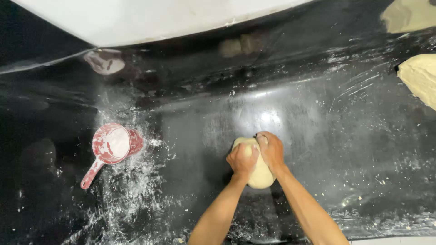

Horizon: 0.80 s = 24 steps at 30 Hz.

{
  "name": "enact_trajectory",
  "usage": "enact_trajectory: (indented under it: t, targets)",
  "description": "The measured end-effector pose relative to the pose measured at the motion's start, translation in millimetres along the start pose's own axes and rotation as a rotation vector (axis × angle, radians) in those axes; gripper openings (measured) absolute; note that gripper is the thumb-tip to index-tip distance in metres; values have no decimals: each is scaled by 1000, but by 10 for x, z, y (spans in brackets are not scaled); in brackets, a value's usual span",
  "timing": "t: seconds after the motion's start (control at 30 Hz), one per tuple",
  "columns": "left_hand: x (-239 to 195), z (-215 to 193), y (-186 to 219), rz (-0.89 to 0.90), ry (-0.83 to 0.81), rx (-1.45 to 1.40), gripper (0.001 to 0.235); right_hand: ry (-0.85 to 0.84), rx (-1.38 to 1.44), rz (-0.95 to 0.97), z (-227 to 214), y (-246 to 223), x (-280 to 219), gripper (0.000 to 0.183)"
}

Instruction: Kneading a ball of dough on a floured surface

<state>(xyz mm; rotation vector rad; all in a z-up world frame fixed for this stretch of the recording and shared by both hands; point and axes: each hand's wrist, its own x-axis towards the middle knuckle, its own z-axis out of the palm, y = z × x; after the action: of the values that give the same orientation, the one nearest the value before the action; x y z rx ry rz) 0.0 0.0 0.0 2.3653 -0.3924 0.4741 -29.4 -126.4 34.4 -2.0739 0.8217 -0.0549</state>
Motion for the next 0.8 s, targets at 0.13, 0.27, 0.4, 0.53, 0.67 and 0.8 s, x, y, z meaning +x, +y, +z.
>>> enact_trajectory:
  t: [0.13, 0.27, 0.4, 0.53, 0.67, 0.8]
  targets:
    - [224, 120, -39, -119, -88, 76, 43, -30, -172, 22, 164, 94, 245, 40]
    - [275, -61, -18, -144, -126, -100, 42, 54, -147, -18, 81, -139, -26, 39]
    - [9, -238, -92, -26, -143, -262, 32, 329, 3, -411, 98, -52, -540, 20]
    - [-152, -1053, -21, -12, -504, -345, 31, 399, 8, -582, -18, 211, -1099, 21]
    - [23, -1738, -25, 114, -927, -294, 48, 262, 93, -614, -213, 308, -1563, 12]
    - [404, -1806, 48, 259, -1132, -201, 102, 104, 108, -657, -442, 320, -1836, 14]
